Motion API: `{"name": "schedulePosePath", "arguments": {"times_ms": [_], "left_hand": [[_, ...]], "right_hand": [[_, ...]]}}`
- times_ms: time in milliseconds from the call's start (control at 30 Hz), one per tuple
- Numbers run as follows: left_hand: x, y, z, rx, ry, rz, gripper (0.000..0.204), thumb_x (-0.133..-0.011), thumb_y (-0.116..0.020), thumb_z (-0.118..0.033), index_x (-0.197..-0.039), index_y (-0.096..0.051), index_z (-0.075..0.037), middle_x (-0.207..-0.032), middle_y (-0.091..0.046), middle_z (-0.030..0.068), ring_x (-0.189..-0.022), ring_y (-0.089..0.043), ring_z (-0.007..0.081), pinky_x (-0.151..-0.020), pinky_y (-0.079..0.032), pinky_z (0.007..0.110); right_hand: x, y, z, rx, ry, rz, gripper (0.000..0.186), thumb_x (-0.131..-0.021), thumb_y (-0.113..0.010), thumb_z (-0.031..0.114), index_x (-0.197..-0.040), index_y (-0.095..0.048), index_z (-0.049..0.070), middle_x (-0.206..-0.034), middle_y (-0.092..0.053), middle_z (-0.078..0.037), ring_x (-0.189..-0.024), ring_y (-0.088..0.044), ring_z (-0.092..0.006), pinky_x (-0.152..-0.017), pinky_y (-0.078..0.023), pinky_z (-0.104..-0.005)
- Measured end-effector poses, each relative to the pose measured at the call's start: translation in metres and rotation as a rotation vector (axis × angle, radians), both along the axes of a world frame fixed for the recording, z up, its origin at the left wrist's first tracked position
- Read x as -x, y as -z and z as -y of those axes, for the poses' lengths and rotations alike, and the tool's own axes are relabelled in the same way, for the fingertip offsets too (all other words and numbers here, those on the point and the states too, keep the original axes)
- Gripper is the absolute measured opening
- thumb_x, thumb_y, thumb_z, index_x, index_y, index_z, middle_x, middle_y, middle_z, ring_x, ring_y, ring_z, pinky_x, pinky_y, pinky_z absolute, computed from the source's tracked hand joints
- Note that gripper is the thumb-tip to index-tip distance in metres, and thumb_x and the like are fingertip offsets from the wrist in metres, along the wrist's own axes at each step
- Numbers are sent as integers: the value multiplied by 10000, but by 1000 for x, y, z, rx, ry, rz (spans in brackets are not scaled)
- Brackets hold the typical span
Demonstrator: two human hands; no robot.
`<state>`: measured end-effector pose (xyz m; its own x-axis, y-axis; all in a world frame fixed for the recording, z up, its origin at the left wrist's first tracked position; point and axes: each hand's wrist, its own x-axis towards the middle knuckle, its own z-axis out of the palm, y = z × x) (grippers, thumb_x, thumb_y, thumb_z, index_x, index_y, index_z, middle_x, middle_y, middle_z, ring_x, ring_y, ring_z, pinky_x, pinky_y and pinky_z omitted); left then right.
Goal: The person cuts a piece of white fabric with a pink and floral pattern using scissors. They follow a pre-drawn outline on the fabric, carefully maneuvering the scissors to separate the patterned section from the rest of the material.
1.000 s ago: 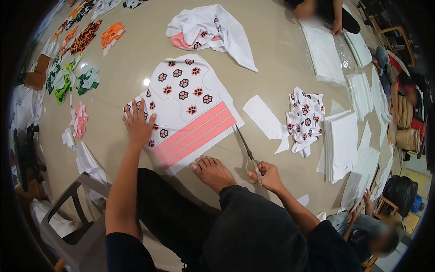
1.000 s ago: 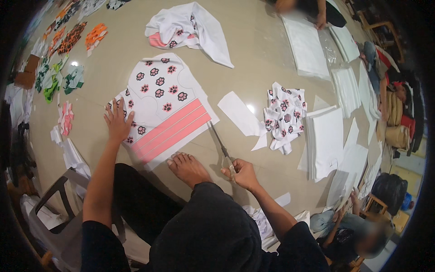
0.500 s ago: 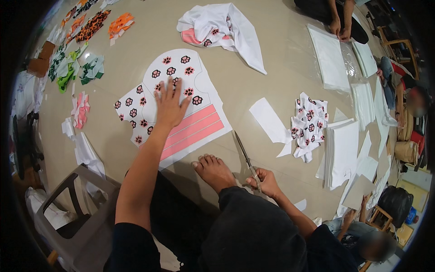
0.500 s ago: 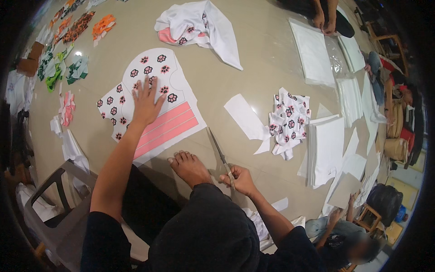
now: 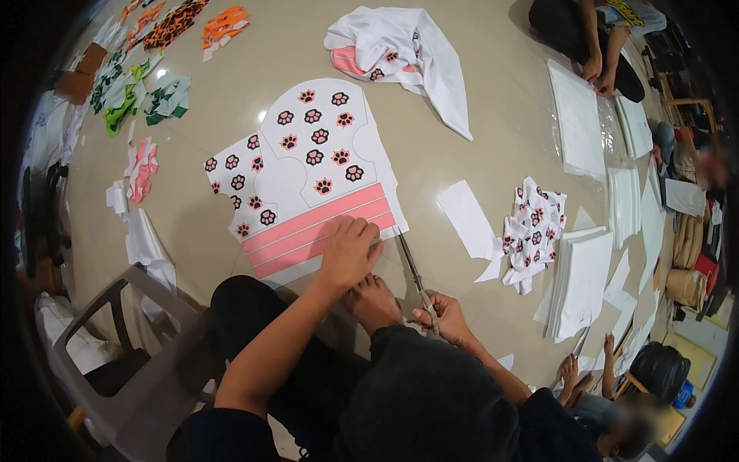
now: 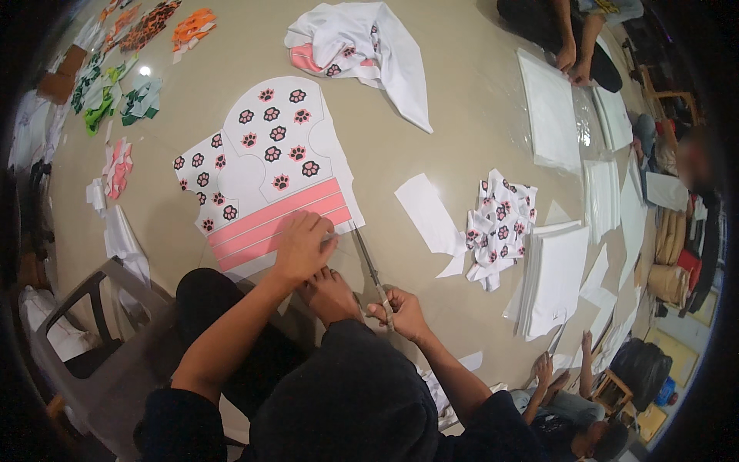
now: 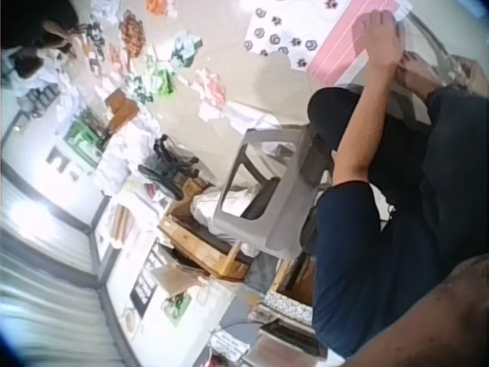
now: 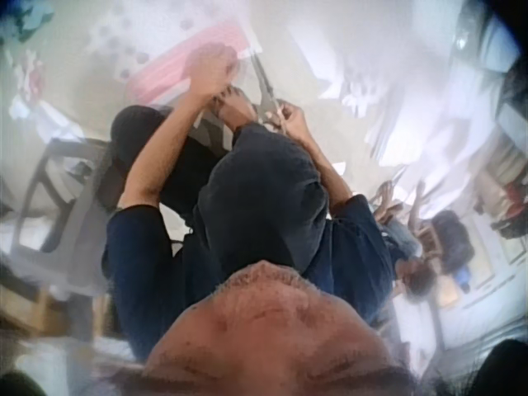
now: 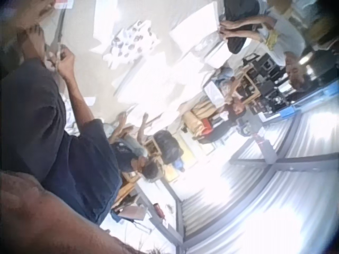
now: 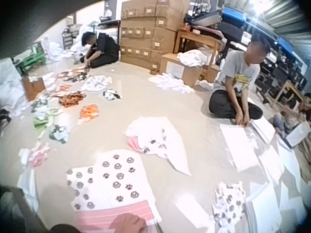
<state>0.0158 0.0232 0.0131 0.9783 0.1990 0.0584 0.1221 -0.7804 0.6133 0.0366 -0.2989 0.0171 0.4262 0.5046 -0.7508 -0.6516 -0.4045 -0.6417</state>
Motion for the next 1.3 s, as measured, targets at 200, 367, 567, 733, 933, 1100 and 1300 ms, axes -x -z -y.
{"name": "schedulePosePath", "arguments": {"times_ms": [200,367,567,733,933,1100,1300], "left_hand": [[1,19,9,44,-4,158,272,-903,-826,-227,-1133,-727,-120,-1047,-648,54,-1016,-627,303,-911,-488,455],[-3,33,16,-37,-10,197,235,-890,-836,-235,-1097,-752,-160,-1017,-639,14,-994,-620,255,-867,-466,427],[-6,37,17,-118,4,261,164,-887,-833,-249,-1020,-758,-189,-990,-632,-19,-971,-620,219,-834,-441,421],[-5,36,15,-130,-3,276,125,-881,-822,-224,-981,-755,-192,-977,-634,-29,-953,-621,208,-825,-438,418],[-5,36,19,-172,-16,261,111,-876,-783,-193,-982,-752,-195,-975,-632,-25,-955,-631,204,-819,-441,420],[-10,37,24,-173,-20,247,108,-893,-767,-176,-999,-745,-184,-979,-630,-21,-960,-636,205,-829,-437,413],[-10,40,23,-136,-21,249,157,-892,-820,-178,-1033,-753,-166,-981,-651,-17,-955,-627,216,-839,-430,412]], "right_hand": [[-2,0,-6,33,7,9,395,-932,-928,264,-860,-596,64,-763,-686,-38,-635,-639,-93,-568,-532,-278],[-2,6,-12,44,-13,58,383,-946,-913,234,-845,-581,71,-752,-667,-29,-623,-613,-84,-551,-494,-282],[0,8,-17,63,-1,80,339,-959,-892,181,-851,-593,65,-747,-664,-24,-602,-599,-80,-537,-480,-281],[-2,0,-17,94,28,39,320,-962,-884,163,-858,-602,52,-754,-683,-30,-608,-606,-78,-541,-485,-274],[-5,3,-16,94,-5,69,302,-956,-883,152,-862,-615,50,-772,-682,-19,-642,-611,-76,-565,-486,-275],[-6,6,-12,108,-22,125,326,-945,-895,167,-832,-606,65,-769,-668,-5,-671,-587,-62,-586,-461,-268],[-9,8,-9,99,-49,145,373,-933,-910,200,-802,-585,75,-722,-642,6,-646,-568,-60,-571,-441,-266]]}}
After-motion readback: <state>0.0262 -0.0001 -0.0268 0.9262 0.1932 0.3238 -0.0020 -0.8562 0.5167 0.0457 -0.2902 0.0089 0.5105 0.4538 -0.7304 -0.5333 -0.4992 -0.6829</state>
